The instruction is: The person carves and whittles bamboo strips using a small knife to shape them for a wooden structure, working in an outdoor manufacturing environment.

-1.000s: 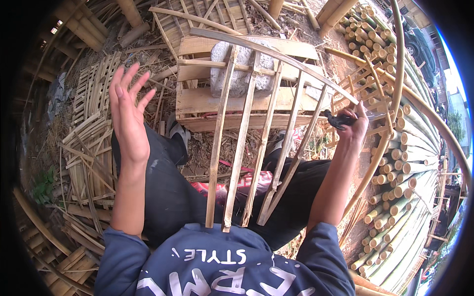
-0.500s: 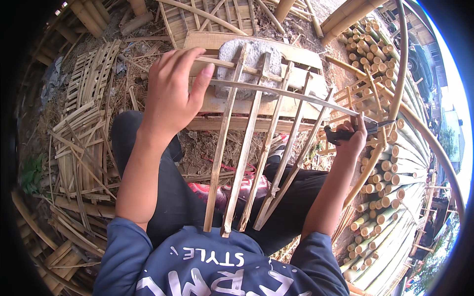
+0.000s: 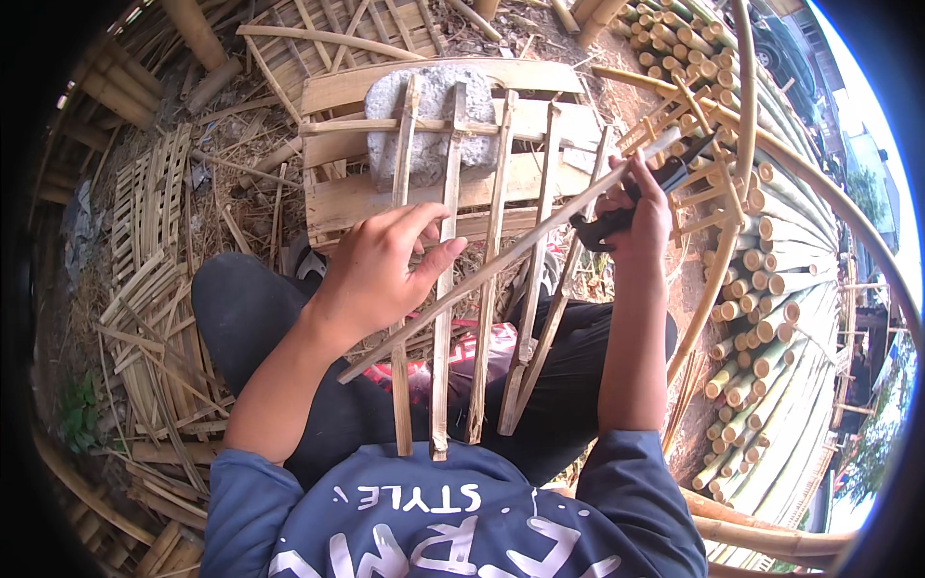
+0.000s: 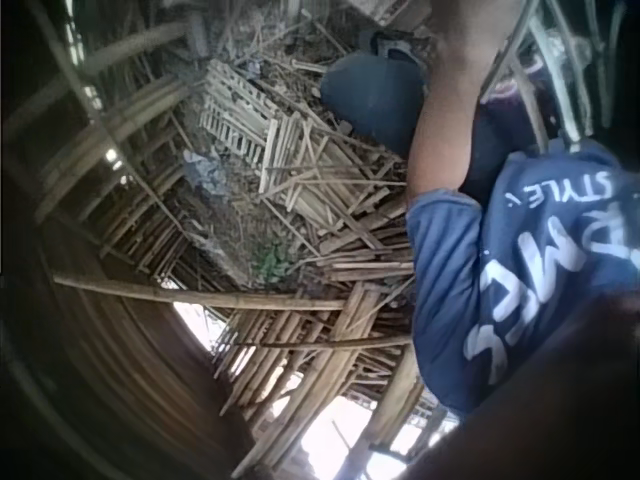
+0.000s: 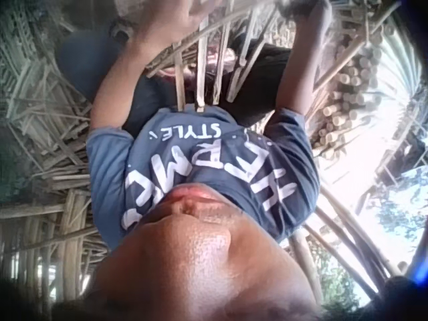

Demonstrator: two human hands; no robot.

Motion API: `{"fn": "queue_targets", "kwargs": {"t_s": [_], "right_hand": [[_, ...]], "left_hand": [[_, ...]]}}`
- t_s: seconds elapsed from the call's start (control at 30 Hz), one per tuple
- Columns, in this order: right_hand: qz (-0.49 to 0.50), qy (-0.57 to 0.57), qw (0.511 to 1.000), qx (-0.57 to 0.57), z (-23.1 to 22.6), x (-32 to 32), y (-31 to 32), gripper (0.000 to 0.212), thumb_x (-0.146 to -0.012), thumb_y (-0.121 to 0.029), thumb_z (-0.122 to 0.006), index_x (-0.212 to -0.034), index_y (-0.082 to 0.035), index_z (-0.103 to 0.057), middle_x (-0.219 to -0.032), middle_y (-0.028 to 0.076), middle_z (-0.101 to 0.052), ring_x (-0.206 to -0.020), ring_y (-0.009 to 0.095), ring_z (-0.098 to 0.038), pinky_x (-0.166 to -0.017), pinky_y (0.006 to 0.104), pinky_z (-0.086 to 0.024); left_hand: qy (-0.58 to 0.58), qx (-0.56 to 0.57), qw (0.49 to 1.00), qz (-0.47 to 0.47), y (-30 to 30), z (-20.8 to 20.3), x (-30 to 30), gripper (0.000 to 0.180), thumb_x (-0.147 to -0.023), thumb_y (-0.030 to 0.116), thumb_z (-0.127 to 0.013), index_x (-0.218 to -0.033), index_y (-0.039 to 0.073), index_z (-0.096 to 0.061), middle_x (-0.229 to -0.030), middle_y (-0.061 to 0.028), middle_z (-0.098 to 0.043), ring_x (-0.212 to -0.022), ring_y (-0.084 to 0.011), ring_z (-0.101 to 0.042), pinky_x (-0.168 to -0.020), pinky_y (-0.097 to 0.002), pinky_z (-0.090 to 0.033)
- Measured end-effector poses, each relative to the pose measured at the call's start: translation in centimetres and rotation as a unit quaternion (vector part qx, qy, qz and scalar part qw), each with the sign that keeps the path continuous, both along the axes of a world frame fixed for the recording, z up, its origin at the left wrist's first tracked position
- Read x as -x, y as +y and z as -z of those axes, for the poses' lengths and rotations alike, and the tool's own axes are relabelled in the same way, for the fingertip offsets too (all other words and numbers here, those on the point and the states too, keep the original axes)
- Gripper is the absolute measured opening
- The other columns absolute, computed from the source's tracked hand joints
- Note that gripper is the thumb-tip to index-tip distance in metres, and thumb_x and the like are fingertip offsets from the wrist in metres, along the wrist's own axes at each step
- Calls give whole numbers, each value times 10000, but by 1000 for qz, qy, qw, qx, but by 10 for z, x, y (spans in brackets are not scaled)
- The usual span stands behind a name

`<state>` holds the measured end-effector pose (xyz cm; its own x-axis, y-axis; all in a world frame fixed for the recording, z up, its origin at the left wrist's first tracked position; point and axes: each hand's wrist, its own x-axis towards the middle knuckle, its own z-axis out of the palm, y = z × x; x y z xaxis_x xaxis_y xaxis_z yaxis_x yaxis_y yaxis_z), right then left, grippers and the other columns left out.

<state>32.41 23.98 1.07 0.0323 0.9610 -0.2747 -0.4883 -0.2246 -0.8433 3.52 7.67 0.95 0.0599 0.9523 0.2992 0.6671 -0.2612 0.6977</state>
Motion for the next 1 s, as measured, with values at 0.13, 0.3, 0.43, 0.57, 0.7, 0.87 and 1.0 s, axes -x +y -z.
{"fn": "queue_targets", "kwargs": {"t_s": [0.13, 0.3, 0.43, 0.57, 0.7, 0.87, 1.0], "right_hand": [[-53, -4, 999, 3, 1, 20, -6, 152, -1015, -213, -642, -1117, -111, -596, -1036, 108, -706, -563, 36, -428, -522, 210, -397], [-59, -27, 998, 6, -2, 39, -15, 198, -1021, -287, -653, -1079, -132, -546, -1031, 123, -710, -567, 23, -420, -496, 197, -385], [-76, -51, 995, -36, -15, 42, -24, 334, -1056, -382, -587, -1199, -80, -577, -1066, 181, -735, -534, 26, -416, -472, 190, -372], [-38, -291, 940, -175, -7, 35, -19, 371, -1069, -380, -567, -1208, -43, -638, -889, 124, -746, -493, 15, -457, -437, 210, -366], [-5, -578, 761, -295, -2, 23, -15, 274, -986, -280, -694, -1005, -9, -662, -678, 70, -652, -566, 158, -571, -569, 353, -446], [-30, -624, 736, -260, -17, 34, -22, 253, -968, -249, -705, -997, -3, -654, -679, 131, -653, -574, 233, -627, -578, 369, -464], [-25, -655, 710, -259, -14, 22, -18, 213, -944, -209, -714, -1011, -13, -664, -748, 209, -686, -695, 378, -695, -626, 433, -500]], "left_hand": [[-125, 85, 987, 49, -8, 13, -23, 359, -972, 294, -691, -1123, -32, -671, -803, -174, -708, -675, -252, -693, -641, -393, -544], [-173, 175, 967, 72, -11, 21, -27, 254, -1010, 178, -629, -1134, -41, -656, -738, -108, -667, -625, -156, -646, -606, -346, -523], [-243, 218, 943, 63, -9, 16, -15, 192, -1057, 136, -545, -1108, -21, -644, -707, 2, -548, -620, -68, -493, -577, -290, -423], [-270, 234, 932, 59, -11, 6, -5, 231, -1084, 197, -514, -1064, 7, -645, -709, 45, -460, -652, -49, -382, -577, -266, -344], [-239, 229, 942, 50, -13, -4, -2, 263, -1081, 216, -523, -1024, -10, -645, -654, 9, -462, -620, -60, -400, -559, -285, -347], [-175, 160, 971, 29, -20, -6, -2, 256, -1064, 197, -550, -991, -33, -634, -588, -108, -483, -507, -164, -473, -522, -345, -373], [-125, 96, 987, 41, -19, -6, -1, 147, -1033, 111, -582, -998, -29, -610, -607, -228, -539, -551, -417, -601, -498, -460, -411]]}}
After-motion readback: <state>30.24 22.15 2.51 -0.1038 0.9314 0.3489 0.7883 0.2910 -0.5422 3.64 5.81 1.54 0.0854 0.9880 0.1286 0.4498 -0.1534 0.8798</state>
